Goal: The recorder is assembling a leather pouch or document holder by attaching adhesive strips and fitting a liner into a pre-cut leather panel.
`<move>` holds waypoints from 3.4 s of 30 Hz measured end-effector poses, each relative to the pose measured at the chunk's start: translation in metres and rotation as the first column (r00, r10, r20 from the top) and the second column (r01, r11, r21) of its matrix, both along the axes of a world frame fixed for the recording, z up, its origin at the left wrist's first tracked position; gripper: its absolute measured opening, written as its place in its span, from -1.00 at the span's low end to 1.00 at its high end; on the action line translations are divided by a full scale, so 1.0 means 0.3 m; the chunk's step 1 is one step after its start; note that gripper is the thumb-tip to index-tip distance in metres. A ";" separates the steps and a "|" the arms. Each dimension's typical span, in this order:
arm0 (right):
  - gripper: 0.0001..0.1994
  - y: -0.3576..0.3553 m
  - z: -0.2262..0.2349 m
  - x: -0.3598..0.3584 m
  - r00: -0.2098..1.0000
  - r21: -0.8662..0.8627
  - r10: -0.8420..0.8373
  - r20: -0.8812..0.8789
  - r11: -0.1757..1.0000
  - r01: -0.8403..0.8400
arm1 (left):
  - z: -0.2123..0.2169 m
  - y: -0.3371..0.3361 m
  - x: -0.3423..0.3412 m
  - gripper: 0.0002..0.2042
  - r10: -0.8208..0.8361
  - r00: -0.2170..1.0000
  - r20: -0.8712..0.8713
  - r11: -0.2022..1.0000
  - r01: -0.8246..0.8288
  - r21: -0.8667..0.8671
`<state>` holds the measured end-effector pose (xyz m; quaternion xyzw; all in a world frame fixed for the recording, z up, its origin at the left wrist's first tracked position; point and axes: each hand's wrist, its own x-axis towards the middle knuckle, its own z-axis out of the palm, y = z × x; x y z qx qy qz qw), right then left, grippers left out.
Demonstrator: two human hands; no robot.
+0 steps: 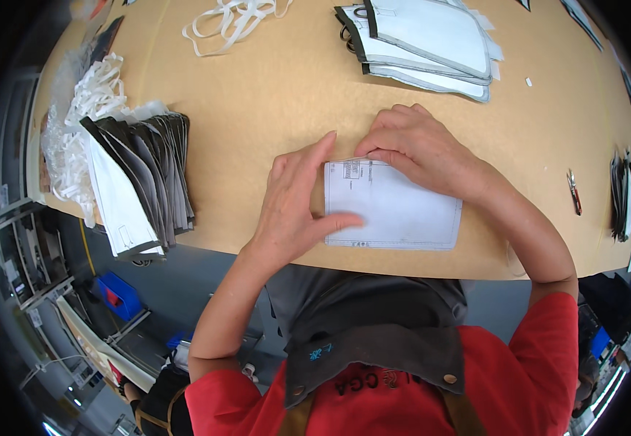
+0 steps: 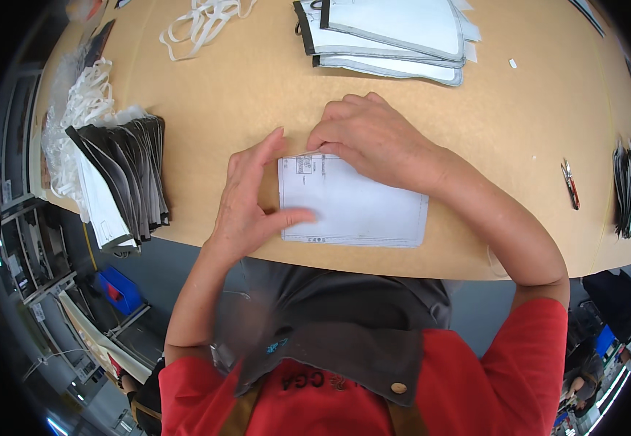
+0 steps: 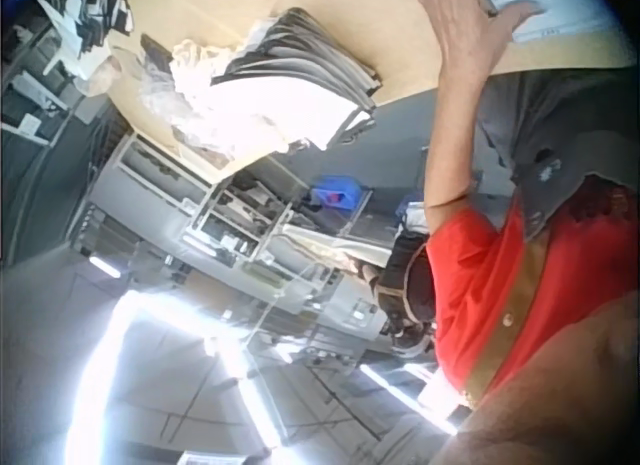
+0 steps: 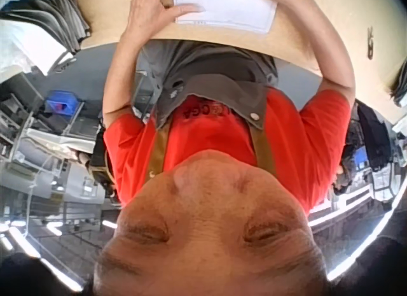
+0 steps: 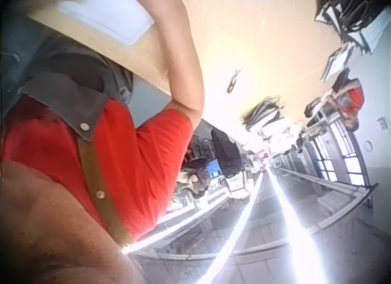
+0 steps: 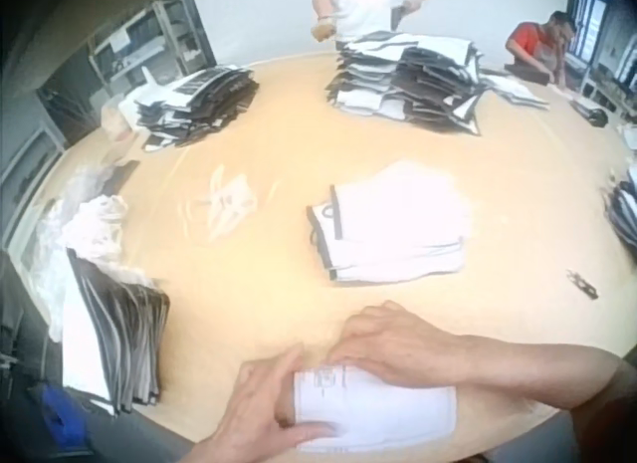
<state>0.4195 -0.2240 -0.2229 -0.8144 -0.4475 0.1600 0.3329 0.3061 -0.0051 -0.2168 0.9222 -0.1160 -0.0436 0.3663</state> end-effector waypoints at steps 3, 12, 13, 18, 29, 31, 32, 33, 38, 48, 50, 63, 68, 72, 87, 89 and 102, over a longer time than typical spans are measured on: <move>-0.88 -0.006 -0.003 -0.005 1.000 0.014 -0.017 -0.008 1.000 0.017 | 0.043 0.010 -0.003 0.23 -0.094 0.994 -0.055 0.995 0.093 -0.021; -0.91 -0.081 0.003 0.007 0.996 -0.004 -0.073 -0.060 0.997 0.073 | 0.052 -0.002 -0.012 0.29 -0.195 0.979 -0.059 0.970 0.201 0.134; -0.92 -0.101 0.012 0.011 0.993 -0.023 -0.084 -0.086 0.996 0.082 | 0.054 -0.005 -0.012 0.29 -0.183 0.981 -0.068 0.972 0.191 0.139; -0.93 -0.182 0.043 -0.003 0.983 -0.075 -0.170 -0.074 0.984 0.164 | 0.058 -0.009 -0.009 0.27 -0.185 0.981 -0.053 0.973 0.190 0.131; -0.93 -0.257 0.039 -0.014 0.980 -0.081 -0.194 -0.048 0.978 0.190 | 0.092 -0.030 0.016 0.14 -0.167 0.978 -0.123 0.964 0.188 0.186; -0.93 -0.262 0.043 -0.014 0.982 -0.081 -0.186 -0.044 0.980 0.182 | 0.094 -0.031 0.019 0.10 -0.169 0.978 -0.119 0.964 0.189 0.186; -0.93 -0.264 0.043 -0.015 0.981 -0.086 -0.187 -0.044 0.979 0.183 | 0.096 -0.033 0.022 0.09 -0.171 0.978 -0.122 0.962 0.193 0.194; -0.94 -0.267 0.044 -0.016 0.981 -0.091 -0.189 -0.042 0.979 0.185 | 0.099 -0.035 0.027 0.08 -0.174 0.977 -0.125 0.959 0.197 0.202; -0.96 -0.305 0.035 -0.024 0.974 -0.065 -0.226 -0.004 0.972 0.226 | 0.108 -0.043 0.026 0.07 -0.156 0.978 -0.137 0.956 0.185 0.227; -0.93 -0.377 0.015 -0.058 0.924 -0.019 -0.381 -0.035 0.924 0.381 | 0.122 -0.060 -0.006 0.12 -0.086 0.979 -0.185 0.956 0.134 0.263; -0.93 -0.380 0.010 -0.060 0.925 -0.006 -0.379 -0.021 0.925 0.379 | 0.119 -0.059 -0.005 0.16 -0.093 0.980 -0.179 0.947 0.142 0.287; -0.92 -0.393 -0.006 -0.078 0.928 0.048 -0.373 0.014 0.927 0.372 | 0.117 -0.068 -0.007 0.10 -0.069 0.977 -0.203 0.966 0.116 0.230; -0.92 -0.394 -0.018 -0.096 0.920 0.057 -0.391 0.026 0.920 0.389 | 0.119 -0.067 -0.012 0.09 -0.092 0.982 -0.164 0.957 0.133 0.258; -0.94 -0.389 -0.030 -0.139 0.881 0.071 -0.471 0.051 0.881 0.467 | 0.109 -0.071 -0.030 0.08 -0.087 0.992 -0.086 0.951 0.109 0.288; -0.95 -0.347 -0.053 -0.347 0.699 0.181 -0.711 0.077 0.699 0.692 | 0.043 -0.170 -0.206 0.06 0.166 0.973 0.159 0.926 -0.209 0.314; -0.95 -0.348 -0.052 -0.359 0.697 0.190 -0.713 0.075 0.697 0.692 | 0.040 -0.173 -0.210 0.07 0.167 0.971 0.173 0.920 -0.217 0.326; -0.96 -0.356 -0.057 -0.415 0.678 0.241 -0.731 0.084 0.675 0.698 | 0.011 -0.179 -0.232 0.08 0.204 0.958 0.202 0.910 -0.261 0.323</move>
